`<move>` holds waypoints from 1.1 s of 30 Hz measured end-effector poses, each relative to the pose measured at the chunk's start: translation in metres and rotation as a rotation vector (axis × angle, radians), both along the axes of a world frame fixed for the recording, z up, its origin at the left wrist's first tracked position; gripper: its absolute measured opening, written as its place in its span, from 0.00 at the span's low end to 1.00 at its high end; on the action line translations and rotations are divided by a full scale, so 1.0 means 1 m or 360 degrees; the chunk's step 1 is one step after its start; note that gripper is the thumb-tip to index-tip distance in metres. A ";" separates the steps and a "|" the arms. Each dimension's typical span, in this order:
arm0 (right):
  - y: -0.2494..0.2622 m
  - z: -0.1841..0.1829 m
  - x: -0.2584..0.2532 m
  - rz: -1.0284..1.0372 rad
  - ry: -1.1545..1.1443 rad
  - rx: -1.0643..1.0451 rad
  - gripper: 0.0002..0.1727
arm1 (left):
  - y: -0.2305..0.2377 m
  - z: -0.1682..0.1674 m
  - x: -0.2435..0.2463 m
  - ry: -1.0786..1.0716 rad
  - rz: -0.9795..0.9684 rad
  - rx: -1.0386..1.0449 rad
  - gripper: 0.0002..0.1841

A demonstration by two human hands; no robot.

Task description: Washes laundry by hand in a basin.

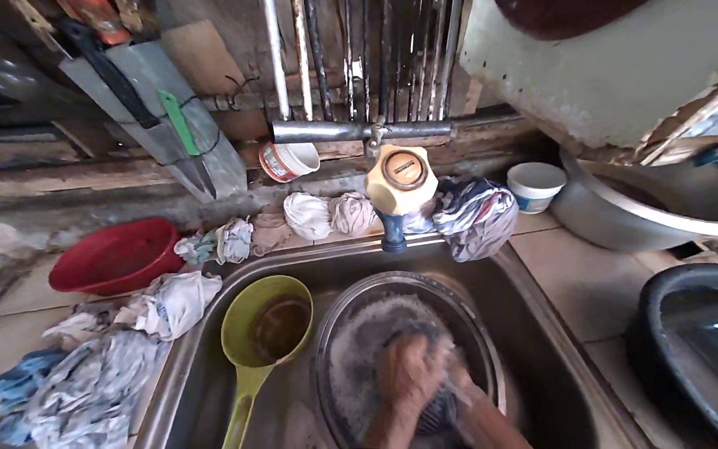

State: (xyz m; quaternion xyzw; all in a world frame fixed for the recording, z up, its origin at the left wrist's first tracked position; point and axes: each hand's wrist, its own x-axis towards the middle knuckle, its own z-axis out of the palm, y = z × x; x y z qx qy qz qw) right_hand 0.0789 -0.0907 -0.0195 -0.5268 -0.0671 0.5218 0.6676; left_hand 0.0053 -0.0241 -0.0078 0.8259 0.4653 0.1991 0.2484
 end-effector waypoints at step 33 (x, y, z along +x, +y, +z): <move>-0.038 0.017 0.002 0.0536 -0.1319 -0.0169 0.19 | -0.004 -0.014 0.014 -0.0182 -0.0074 0.0229 0.26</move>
